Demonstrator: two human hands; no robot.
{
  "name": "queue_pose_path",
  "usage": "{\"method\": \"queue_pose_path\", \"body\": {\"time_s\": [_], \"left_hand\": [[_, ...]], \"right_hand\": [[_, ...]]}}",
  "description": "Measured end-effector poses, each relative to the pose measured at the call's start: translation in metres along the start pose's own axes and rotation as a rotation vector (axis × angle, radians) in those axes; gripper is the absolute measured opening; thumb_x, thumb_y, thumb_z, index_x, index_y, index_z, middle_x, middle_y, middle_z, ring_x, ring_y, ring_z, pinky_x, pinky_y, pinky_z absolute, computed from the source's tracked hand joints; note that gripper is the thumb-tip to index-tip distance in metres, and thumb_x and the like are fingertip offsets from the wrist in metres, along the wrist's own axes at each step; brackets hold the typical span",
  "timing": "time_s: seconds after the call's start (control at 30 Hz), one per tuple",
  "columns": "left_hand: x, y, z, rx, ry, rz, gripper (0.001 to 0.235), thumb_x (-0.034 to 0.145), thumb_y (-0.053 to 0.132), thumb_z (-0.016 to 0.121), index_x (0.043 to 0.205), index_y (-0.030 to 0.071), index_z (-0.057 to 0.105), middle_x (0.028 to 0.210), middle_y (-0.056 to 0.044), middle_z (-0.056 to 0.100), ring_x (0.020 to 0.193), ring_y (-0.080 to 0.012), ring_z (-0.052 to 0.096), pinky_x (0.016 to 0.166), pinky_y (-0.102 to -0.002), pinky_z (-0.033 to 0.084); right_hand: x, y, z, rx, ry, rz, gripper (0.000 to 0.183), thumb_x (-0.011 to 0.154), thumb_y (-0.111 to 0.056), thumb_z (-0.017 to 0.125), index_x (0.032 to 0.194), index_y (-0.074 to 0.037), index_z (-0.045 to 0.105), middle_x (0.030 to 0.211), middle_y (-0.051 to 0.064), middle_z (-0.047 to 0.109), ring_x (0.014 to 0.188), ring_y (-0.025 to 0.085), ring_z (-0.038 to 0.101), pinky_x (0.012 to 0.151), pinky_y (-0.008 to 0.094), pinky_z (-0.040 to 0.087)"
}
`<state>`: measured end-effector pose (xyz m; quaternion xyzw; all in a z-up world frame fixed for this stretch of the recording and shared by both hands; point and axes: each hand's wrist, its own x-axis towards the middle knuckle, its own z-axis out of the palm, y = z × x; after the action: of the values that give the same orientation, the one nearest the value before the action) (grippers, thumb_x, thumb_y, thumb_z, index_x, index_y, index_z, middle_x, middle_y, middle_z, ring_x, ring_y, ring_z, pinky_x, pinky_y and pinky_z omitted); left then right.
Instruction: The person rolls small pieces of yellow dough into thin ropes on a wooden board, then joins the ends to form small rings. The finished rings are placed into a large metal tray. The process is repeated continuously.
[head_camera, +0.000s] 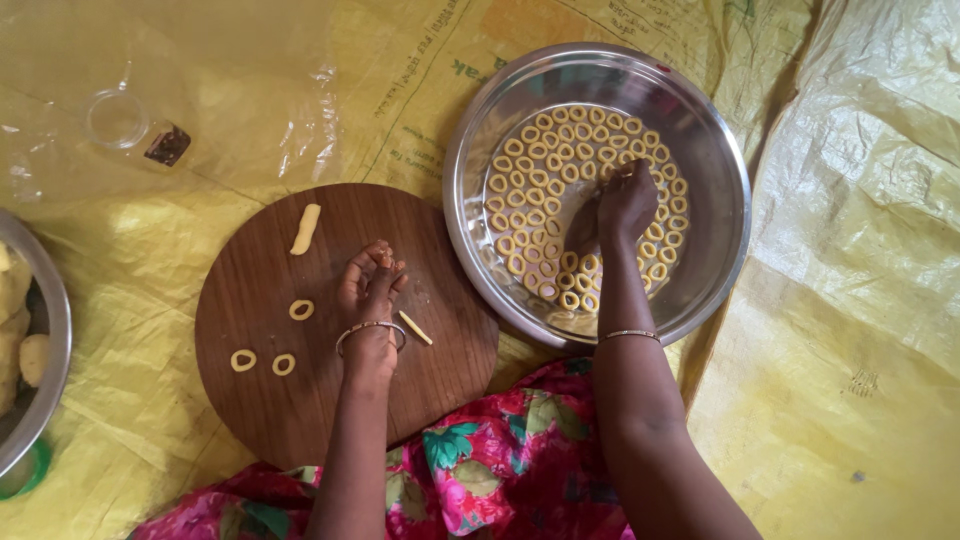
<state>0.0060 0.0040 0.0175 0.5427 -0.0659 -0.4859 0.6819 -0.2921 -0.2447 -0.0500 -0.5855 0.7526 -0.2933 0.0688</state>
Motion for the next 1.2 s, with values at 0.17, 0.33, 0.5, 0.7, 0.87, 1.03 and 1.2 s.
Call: {"method": "queue_pose_path", "body": {"time_s": [0.17, 0.33, 0.5, 0.7, 0.87, 1.03, 1.2], "left_hand": [[0.005, 0.016, -0.017, 0.052, -0.017, 0.114, 0.029, 0.098, 0.022, 0.074, 0.121, 0.006, 0.067, 0.110, -0.001, 0.068, 0.097, -0.0116, 0.066, 0.088, -0.029, 0.056], [0.000, 0.067, -0.076, 0.781, 0.136, 0.252, 0.025, 0.102, 0.025, 0.069, 0.112, 0.003, 0.070, 0.102, -0.009, 0.075, 0.091, -0.0130, 0.070, 0.084, -0.030, 0.054], [-0.025, 0.079, -0.114, 1.221, 0.206, 0.332, 0.015, 0.100, 0.017, 0.067, 0.106, 0.004, 0.073, 0.110, -0.017, 0.067, 0.088, -0.0300, 0.068, 0.074, -0.043, 0.054], [-0.010, 0.054, -0.117, 1.449, 0.234, 0.702, 0.018, 0.091, 0.013, 0.070, 0.108, 0.009, 0.075, 0.110, -0.013, 0.068, 0.111, -0.0373, 0.058, 0.093, -0.050, 0.047], [-0.004, 0.049, -0.117, 1.543, 0.190, 0.725, 0.014, 0.090, 0.009, 0.073, 0.104, 0.009, 0.074, 0.107, -0.015, 0.066, 0.112, -0.0374, 0.056, 0.099, -0.049, 0.046], [-0.009, 0.046, -0.094, 0.937, 0.188, 0.428, 0.013, 0.095, 0.008, 0.073, 0.107, 0.006, 0.069, 0.103, -0.008, 0.072, 0.095, -0.0240, 0.070, 0.083, -0.036, 0.055], [-0.014, 0.023, -0.036, 0.288, 0.069, 0.271, 0.020, 0.093, 0.006, 0.076, 0.109, 0.002, 0.065, 0.102, -0.005, 0.074, 0.091, -0.0108, 0.069, 0.082, -0.024, 0.055]], "right_hand": [[-0.006, -0.011, -0.013, -0.010, 0.170, -0.377, 0.006, 0.095, -0.003, 0.066, 0.100, -0.006, 0.065, 0.091, 0.019, 0.070, 0.084, 0.040, 0.066, 0.071, 0.052, 0.051], [-0.070, -0.093, -0.036, 0.337, -0.088, -0.467, 0.013, 0.097, -0.003, 0.057, 0.106, -0.007, 0.066, 0.089, 0.018, 0.070, 0.082, 0.038, 0.068, 0.071, 0.049, 0.052], [-0.187, -0.176, -0.061, 0.258, -0.549, -0.517, 0.011, 0.097, -0.013, 0.067, 0.104, -0.006, 0.069, 0.090, 0.020, 0.070, 0.082, 0.044, 0.067, 0.065, 0.052, 0.051], [-0.230, -0.194, -0.102, 0.454, -0.624, -0.735, 0.018, 0.091, -0.009, 0.068, 0.109, -0.007, 0.069, 0.098, 0.013, 0.070, 0.079, 0.036, 0.070, 0.066, 0.045, 0.056], [-0.228, -0.184, -0.091, 0.454, -0.694, -0.647, 0.016, 0.094, -0.010, 0.068, 0.109, -0.006, 0.071, 0.104, 0.013, 0.073, 0.079, 0.032, 0.073, 0.067, 0.043, 0.057], [-0.222, -0.173, -0.071, 0.724, -0.988, -0.523, 0.038, 0.096, -0.009, 0.065, 0.134, -0.005, 0.059, 0.106, 0.014, 0.071, 0.081, 0.022, 0.073, 0.069, 0.035, 0.060], [-0.219, -0.173, -0.060, 0.990, -1.346, 0.043, 0.039, 0.103, -0.018, 0.062, 0.138, -0.004, 0.055, 0.098, 0.007, 0.070, 0.081, 0.012, 0.068, 0.067, 0.028, 0.055]]}}
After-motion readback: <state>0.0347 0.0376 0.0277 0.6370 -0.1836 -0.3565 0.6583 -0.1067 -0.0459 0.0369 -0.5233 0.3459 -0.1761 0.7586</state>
